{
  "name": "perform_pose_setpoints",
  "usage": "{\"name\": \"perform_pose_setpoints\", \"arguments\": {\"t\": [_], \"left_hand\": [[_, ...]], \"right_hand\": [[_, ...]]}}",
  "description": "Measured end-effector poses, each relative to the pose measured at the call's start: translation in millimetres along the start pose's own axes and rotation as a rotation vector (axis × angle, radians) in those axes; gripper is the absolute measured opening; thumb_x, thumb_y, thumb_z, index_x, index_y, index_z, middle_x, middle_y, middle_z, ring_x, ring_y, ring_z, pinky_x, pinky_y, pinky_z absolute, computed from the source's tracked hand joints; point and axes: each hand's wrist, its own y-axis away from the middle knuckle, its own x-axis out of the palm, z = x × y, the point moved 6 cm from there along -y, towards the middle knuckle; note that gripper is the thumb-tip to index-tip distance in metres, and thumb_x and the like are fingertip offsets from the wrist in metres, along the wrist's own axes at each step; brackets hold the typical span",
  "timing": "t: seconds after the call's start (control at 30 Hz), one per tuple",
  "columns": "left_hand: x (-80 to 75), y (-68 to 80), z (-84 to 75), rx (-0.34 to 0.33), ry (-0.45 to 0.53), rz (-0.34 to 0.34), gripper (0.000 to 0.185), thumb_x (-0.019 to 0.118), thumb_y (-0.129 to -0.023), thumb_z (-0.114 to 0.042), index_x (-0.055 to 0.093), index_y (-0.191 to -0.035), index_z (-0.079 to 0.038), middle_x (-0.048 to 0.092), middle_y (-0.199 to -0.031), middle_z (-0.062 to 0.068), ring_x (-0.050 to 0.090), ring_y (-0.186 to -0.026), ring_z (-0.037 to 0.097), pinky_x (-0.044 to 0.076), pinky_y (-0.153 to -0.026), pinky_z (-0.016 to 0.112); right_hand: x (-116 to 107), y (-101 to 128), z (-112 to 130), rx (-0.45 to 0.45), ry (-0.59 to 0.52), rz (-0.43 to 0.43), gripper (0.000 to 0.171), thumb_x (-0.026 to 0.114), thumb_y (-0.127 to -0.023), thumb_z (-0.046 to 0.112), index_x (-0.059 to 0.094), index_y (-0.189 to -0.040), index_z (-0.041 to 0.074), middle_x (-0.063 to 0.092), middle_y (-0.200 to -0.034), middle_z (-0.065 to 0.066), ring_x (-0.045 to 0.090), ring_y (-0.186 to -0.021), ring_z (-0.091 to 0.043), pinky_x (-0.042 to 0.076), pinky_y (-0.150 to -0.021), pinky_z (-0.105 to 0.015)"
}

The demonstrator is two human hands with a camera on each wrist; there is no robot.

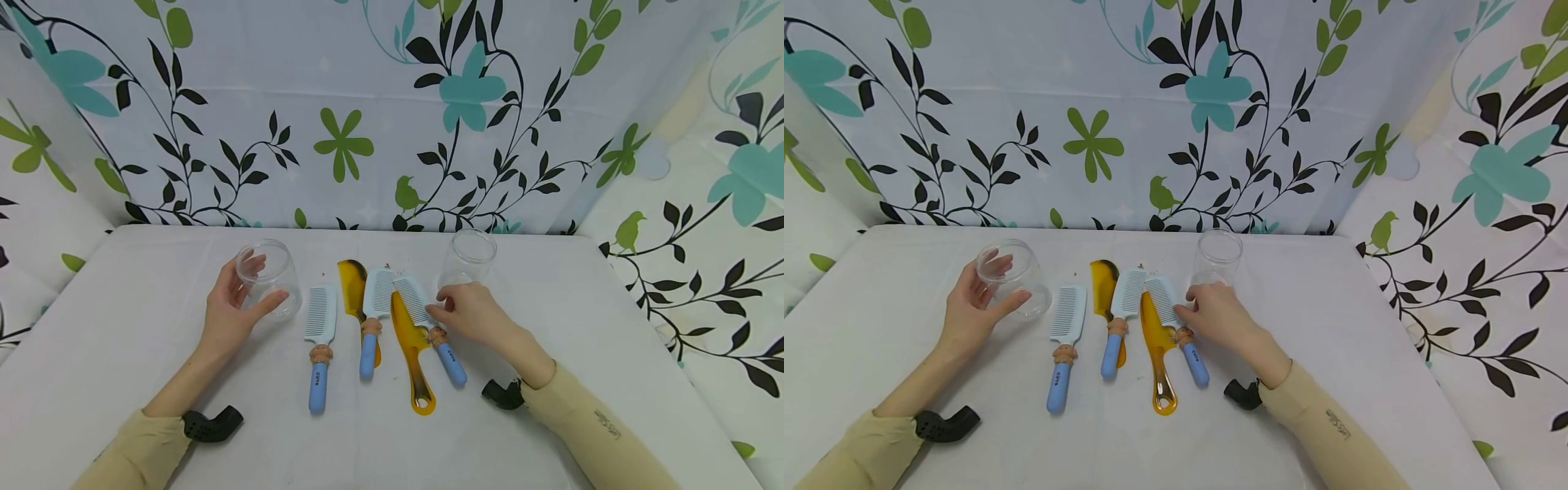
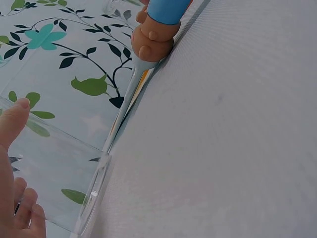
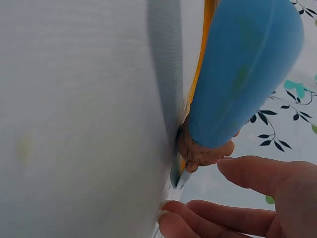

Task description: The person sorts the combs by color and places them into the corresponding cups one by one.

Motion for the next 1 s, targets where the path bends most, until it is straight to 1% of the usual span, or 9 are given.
{"name": "perform_pose_setpoints", "arguments": {"t": [0.2, 0.3, 0.43, 0.5, 0.67, 0.83, 0.93, 1.0], "left_hand": [[0.0, -0.3, 0.5, -0.002, 0.000, 0.004, 0.081, 0.077, -0.087, -0.009, 0.034, -0.154, -0.019, 0.050, -0.149, 0.012, 0.043, -0.139, 0.010, 0.032, -0.115, 0.013], [-0.2, -0.1, -0.5, -0.001, 0.005, 0.000, 0.081, 0.077, -0.086, -0.008, 0.034, -0.153, -0.018, 0.050, -0.148, 0.012, 0.043, -0.139, 0.010, 0.032, -0.114, 0.012], [-0.2, 0.0, -1.7, 0.004, 0.011, -0.004, 0.081, 0.078, -0.086, -0.007, 0.035, -0.153, -0.020, 0.050, -0.148, 0.012, 0.044, -0.138, 0.010, 0.033, -0.113, 0.010], [-0.1, -0.1, -1.3, 0.003, 0.011, -0.003, 0.081, 0.077, -0.086, -0.007, 0.035, -0.153, -0.021, 0.050, -0.148, 0.012, 0.044, -0.138, 0.010, 0.032, -0.113, 0.010], [-0.3, 0.9, -1.7, -0.003, 0.010, 0.002, 0.081, 0.077, -0.086, -0.007, 0.035, -0.153, -0.021, 0.049, -0.148, 0.012, 0.043, -0.139, 0.010, 0.032, -0.114, 0.012], [-0.1, 1.0, -1.4, -0.009, -0.002, 0.004, 0.081, 0.077, -0.086, -0.008, 0.034, -0.154, -0.020, 0.049, -0.149, 0.011, 0.042, -0.140, 0.012, 0.032, -0.115, 0.014], [0.3, 0.5, -1.0, -0.008, -0.006, 0.006, 0.081, 0.077, -0.087, -0.009, 0.033, -0.154, -0.022, 0.049, -0.150, 0.010, 0.042, -0.140, 0.011, 0.032, -0.115, 0.014], [0.1, 0.2, -0.9, -0.007, -0.005, 0.003, 0.081, 0.077, -0.087, -0.008, 0.033, -0.154, -0.022, 0.049, -0.150, 0.010, 0.042, -0.140, 0.011, 0.032, -0.115, 0.014]], "right_hand": [[4, -5, 3, 0.025, 0.022, 0.014, 0.034, 0.069, -0.093, 0.031, 0.072, -0.106, 0.000, 0.060, -0.068, -0.001, 0.050, -0.052, -0.013, 0.045, -0.047, -0.024], [5, -7, 4, 0.025, 0.036, 0.011, 0.033, 0.069, -0.093, 0.032, 0.073, -0.101, 0.000, 0.059, -0.064, 0.000, 0.050, -0.051, -0.013, 0.044, -0.046, -0.023], [7, -10, 7, 0.021, 0.049, 0.008, 0.032, 0.070, -0.093, 0.033, 0.072, -0.094, 0.001, 0.057, -0.060, 0.000, 0.049, -0.048, -0.013, 0.042, -0.044, -0.022], [8, -12, 8, 0.023, 0.048, 0.013, 0.034, 0.071, -0.093, 0.033, 0.073, -0.097, -0.001, 0.059, -0.061, -0.001, 0.049, -0.048, -0.013, 0.042, -0.044, -0.022], [11, -14, 11, 0.022, 0.056, 0.026, 0.041, 0.071, -0.092, 0.035, 0.073, -0.105, -0.004, 0.067, -0.072, -0.005, 0.053, -0.055, -0.013, 0.046, -0.048, -0.021], [14, -16, 9, 0.021, 0.066, 0.021, 0.041, 0.073, -0.091, 0.036, 0.073, -0.103, -0.003, 0.067, -0.072, -0.005, 0.055, -0.057, -0.013, 0.047, -0.050, -0.021], [15, -17, 7, 0.037, 0.050, 0.023, 0.041, 0.074, -0.090, 0.037, 0.073, -0.102, -0.002, 0.066, -0.071, -0.004, 0.055, -0.055, -0.012, 0.047, -0.049, -0.021], [16, -17, 6, 0.051, 0.033, 0.026, 0.041, 0.074, -0.089, 0.038, 0.073, -0.102, -0.001, 0.065, -0.070, -0.003, 0.055, -0.054, -0.012, 0.047, -0.049, -0.022]]}}
